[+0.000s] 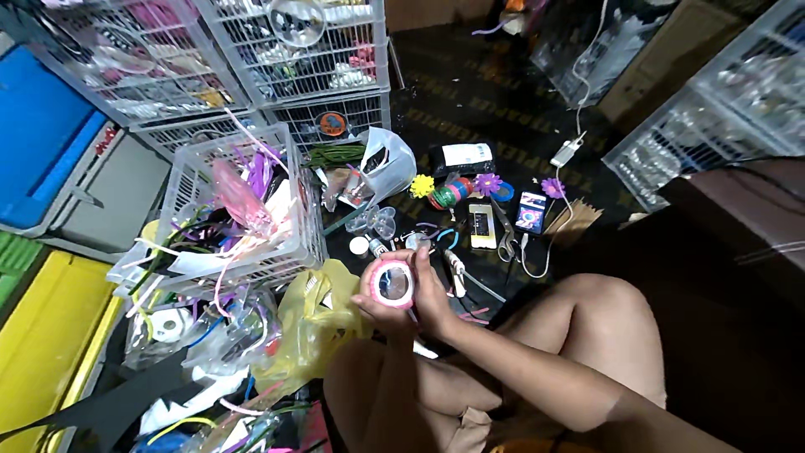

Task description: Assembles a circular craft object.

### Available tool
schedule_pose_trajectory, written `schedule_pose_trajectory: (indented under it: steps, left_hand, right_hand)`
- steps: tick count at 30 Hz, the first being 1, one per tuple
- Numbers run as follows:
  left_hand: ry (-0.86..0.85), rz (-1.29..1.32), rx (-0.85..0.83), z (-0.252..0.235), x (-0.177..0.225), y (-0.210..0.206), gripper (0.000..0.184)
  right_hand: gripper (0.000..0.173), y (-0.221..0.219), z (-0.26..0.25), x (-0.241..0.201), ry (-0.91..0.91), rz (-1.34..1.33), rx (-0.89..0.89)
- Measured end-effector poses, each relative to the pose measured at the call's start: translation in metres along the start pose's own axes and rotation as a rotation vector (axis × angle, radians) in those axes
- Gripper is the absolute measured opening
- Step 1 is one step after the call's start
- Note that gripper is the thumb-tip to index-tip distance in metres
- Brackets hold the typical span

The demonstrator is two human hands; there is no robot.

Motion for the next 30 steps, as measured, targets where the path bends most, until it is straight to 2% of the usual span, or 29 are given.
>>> schedule_pose_trajectory:
  steps: [2, 3, 5, 7, 10, 14, 16, 18, 21, 25, 27, 30]
  left_hand:
    - [0.190, 0.124, -0.057, -0.007, -0.014, -0.003, 0.081]
    - [0.306, 0.213, -0.084, -0.010, -0.020, -0.007, 0.082]
    - [0.512, 0.339, -0.115, -0.009, -0.031, -0.013, 0.082]
    - [0.606, 0.362, -0.113, -0.007, -0.034, -0.015, 0.075]
    - [0.610, 0.307, -0.123, -0.004, -0.033, -0.019, 0.063]
    - [0.474, 0.133, -0.253, 0.000, -0.028, -0.028, 0.055]
    - [0.490, 0.095, -0.313, 0.003, -0.028, -0.030, 0.054]
    - [0.578, 0.022, -0.326, 0.003, -0.030, -0.027, 0.054]
    - [0.676, -0.062, -0.253, -0.003, -0.042, -0.007, 0.037]
    - [0.635, -0.013, -0.182, -0.015, -0.036, 0.007, 0.026]
    - [0.642, -0.037, -0.167, -0.017, -0.030, 0.007, 0.022]
    - [0.672, -0.069, -0.213, -0.016, -0.029, 0.004, 0.022]
  right_hand:
    - [0.078, 0.007, -0.004, 0.012, -0.162, -0.074, -0.087]
    - [0.076, 0.011, -0.006, 0.014, -0.244, -0.119, -0.122]
    - [0.066, 0.022, -0.007, 0.011, -0.359, -0.148, -0.151]
    - [0.053, 0.034, -0.007, 0.005, -0.460, -0.144, -0.153]
    - [0.039, 0.050, -0.006, -0.004, -0.523, -0.109, -0.051]
    - [0.022, 0.060, -0.005, -0.012, -0.512, -0.043, -0.018]
    - [0.022, 0.067, -0.010, -0.018, -0.467, 0.076, 0.007]
    - [0.024, 0.085, -0.025, -0.022, -0.377, 0.268, -0.039]
    - [0.029, 0.129, -0.054, -0.041, -0.258, 0.575, -0.060]
    - [0.031, 0.204, -0.094, -0.075, -0.177, 0.823, -0.006]
    - [0.027, 0.236, -0.103, -0.094, -0.199, 0.951, 0.015]
    - [0.026, 0.277, -0.107, -0.108, -0.338, 1.126, 0.056]
Point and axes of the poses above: each hand's wrist, its own z-axis away from the middle knuckle, its own y-axis out of the back of the hand, x = y × z, the point moved 6 cm from there along -z, towards the middle knuckle, and after that the axes turned 11 degrees about -z, right-handed, at the moved point
